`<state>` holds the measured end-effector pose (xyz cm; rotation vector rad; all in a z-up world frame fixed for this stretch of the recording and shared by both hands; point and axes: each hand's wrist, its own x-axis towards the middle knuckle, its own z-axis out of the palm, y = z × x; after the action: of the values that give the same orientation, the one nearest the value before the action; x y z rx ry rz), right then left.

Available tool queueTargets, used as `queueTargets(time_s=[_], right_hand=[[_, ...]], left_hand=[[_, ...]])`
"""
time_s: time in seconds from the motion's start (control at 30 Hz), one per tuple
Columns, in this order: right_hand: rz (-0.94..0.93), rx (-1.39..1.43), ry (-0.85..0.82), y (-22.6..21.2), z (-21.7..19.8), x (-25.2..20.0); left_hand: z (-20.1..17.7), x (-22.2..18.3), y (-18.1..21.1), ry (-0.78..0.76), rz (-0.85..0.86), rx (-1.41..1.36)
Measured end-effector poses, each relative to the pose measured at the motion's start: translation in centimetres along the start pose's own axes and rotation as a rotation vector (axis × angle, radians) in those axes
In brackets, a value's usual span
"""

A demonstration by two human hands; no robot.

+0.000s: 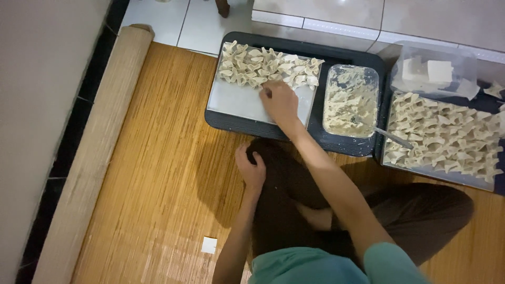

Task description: Filling square dough wrappers with a mixture and folding them into a decorative star shape.

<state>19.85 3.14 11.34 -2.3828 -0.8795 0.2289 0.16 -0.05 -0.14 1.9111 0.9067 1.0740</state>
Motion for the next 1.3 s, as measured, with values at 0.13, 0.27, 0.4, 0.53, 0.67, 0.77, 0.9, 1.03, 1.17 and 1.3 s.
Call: queueTargets(time_s=[0.13, 0.27, 0.4, 0.53, 0.67, 0.77, 0.9, 1.03, 1.17, 1.3], right_hand=[[0.000, 0.029, 0.020, 1.4, -1.8, -4.1], [-0.212, 0.266, -0.099, -0.1, -8.2, -10.9], [-0.309, 0.461, -0.200, 1.9, -13.4, -15.8], [-0.348, 0.559, -0.175, 5.6, -18.1, -19.0], [-0.251, 0.638, 0.007, 12.4, -21.0, -21.8], [-0.183, 0.617, 0.154, 17.2, -23.4, -22.7], [-0.055, 0.474, 0.373, 21.7, -26.3, -21.9], [0.094, 0.352, 0.498, 23.6, -27.7, -18.3], [0.048, 0.073, 0.643, 26.3, -27.0, -13.5], [0.171, -0.179, 0.576, 25.7, -27.5, -9.2]], left_hand=[[0.5, -0.2, -0.9, 0.028, 0.016, 0.060], [-0.3, 0.1, 0.7, -0.012, 0.013, -0.014], [0.0, -0.1, 0.0, -0.004, 0.064, 0.029], [-0.7, 0.1, 2.2, -0.025, 0.054, -0.011], [-1.4, 0.1, 3.9, -0.086, 0.038, 0.146], [-1.7, 0.3, 5.4, -0.149, 0.078, 0.330], [-0.5, -0.2, 5.5, -0.124, 0.087, 0.198], [0.2, -0.4, 4.5, -0.097, 0.152, 0.207], [0.1, -0.4, 4.8, -0.065, 0.172, 0.218], [0.1, -0.1, 5.7, -0.057, 0.312, 0.136]])
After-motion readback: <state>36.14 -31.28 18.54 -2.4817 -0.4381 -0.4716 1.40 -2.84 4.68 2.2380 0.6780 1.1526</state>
